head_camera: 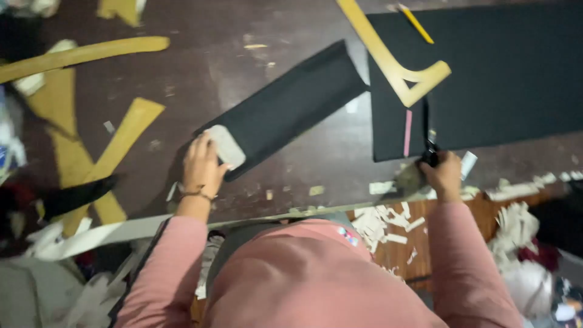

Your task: The person uses a white paper template and a yellow L-shaped ruler to measure and mark a black fabric sheet on a wooden table. They then use scissors to cut the fabric along the marked lines, repeating the process to create multiple rectangular pieces.

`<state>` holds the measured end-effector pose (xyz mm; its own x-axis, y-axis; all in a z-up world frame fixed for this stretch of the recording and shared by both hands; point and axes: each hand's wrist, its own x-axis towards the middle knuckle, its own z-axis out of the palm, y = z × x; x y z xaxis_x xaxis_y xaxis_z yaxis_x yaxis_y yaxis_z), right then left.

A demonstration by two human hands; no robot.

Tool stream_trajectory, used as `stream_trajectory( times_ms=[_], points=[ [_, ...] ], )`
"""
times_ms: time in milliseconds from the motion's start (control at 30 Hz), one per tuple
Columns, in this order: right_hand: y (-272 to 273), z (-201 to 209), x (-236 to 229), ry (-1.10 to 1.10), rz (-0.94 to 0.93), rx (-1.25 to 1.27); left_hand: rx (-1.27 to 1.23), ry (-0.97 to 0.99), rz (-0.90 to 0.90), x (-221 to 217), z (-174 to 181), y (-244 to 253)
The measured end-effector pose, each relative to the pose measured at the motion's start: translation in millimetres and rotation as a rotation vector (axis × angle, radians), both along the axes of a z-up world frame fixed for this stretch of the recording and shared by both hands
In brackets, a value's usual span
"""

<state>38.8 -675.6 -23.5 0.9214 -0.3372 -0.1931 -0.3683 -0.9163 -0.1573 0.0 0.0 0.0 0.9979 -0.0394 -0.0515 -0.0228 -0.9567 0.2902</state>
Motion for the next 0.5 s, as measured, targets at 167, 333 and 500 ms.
stream_trajectory(
  times_ms=[167,333,500],
  points=[
    [16.6,30.0,-3.4,-0.029,-0.038,0.060,-0.011,0.115,0.001,0.5,12.0,0.9],
    [21.3,44.0,-11.2,0.014,-0.133,0.122,-0.029,0.152,-0.050,-2.9,3.7,3.5],
    [29.4,56.4,-5.2,0.161,-0.113,0.059,-0.031,0.122,-0.048,-0.2,7.4,2.0]
  ],
)
